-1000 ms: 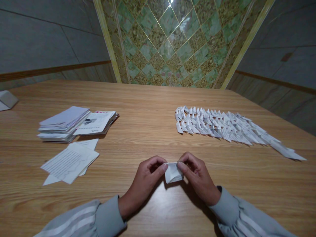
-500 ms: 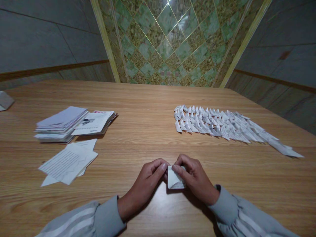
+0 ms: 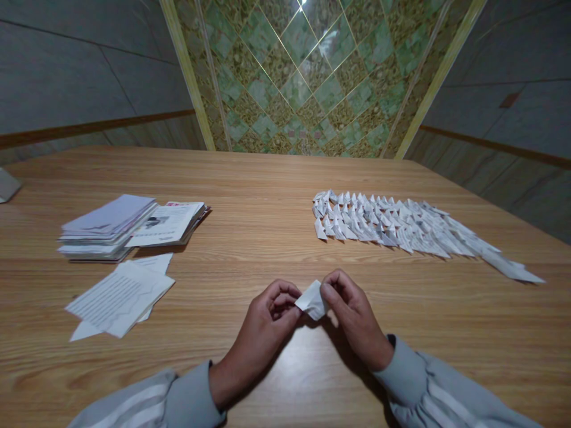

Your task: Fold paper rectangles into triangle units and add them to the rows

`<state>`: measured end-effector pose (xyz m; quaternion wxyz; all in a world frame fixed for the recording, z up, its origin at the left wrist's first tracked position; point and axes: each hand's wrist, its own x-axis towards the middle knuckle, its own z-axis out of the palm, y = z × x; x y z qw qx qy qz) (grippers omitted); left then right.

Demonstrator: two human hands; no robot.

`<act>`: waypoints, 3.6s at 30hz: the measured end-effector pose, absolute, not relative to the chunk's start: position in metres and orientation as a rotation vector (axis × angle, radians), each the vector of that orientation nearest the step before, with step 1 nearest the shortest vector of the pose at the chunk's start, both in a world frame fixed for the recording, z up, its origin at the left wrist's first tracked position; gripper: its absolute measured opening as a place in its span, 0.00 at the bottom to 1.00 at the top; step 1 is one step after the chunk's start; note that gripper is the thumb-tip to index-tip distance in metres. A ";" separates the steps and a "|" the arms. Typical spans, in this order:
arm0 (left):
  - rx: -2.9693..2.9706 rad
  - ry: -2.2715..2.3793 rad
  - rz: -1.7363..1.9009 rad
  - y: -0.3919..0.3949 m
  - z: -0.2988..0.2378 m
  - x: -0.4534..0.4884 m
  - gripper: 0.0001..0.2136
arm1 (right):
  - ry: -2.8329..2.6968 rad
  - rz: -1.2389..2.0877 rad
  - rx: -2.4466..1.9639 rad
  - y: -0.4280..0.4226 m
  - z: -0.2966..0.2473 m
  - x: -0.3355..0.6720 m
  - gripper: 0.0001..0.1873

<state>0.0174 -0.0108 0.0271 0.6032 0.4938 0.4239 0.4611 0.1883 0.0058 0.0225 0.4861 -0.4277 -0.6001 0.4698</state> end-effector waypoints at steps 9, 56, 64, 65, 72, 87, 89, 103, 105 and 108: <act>1.355 1.083 1.273 -0.010 0.024 0.010 0.09 | -1.635 1.059 -1.079 0.007 0.022 0.195 0.09; 1.706 1.125 1.080 -0.011 0.025 0.008 0.06 | -1.953 0.805 -1.079 0.006 0.036 0.190 0.07; 1.508 1.049 0.975 -0.011 0.024 0.010 0.05 | -1.789 1.044 -1.087 0.005 0.034 0.190 0.06; 1.509 1.052 0.970 -0.011 0.024 0.010 0.06 | -1.811 1.030 -1.089 0.006 0.035 0.191 0.06; 1.671 1.079 0.924 -0.010 0.027 0.008 0.10 | -1.757 1.173 -1.050 0.006 0.030 0.195 0.11; 1.814 1.119 0.912 -0.007 0.025 0.004 0.07 | -1.922 0.838 -1.093 0.008 0.033 0.195 0.12; 1.761 1.116 0.925 -0.007 0.026 0.004 0.06 | -1.869 0.888 -1.096 0.009 0.030 0.196 0.13; 1.238 1.016 1.029 -0.002 0.025 0.005 0.09 | -1.622 1.055 -1.105 0.007 0.030 0.195 0.17; 1.203 0.982 1.011 -0.002 0.024 0.006 0.09 | -1.579 1.048 -1.103 0.007 0.030 0.195 0.17; 1.175 0.968 0.997 0.000 0.024 0.006 0.10 | -1.523 1.088 -1.092 0.008 0.028 0.195 0.17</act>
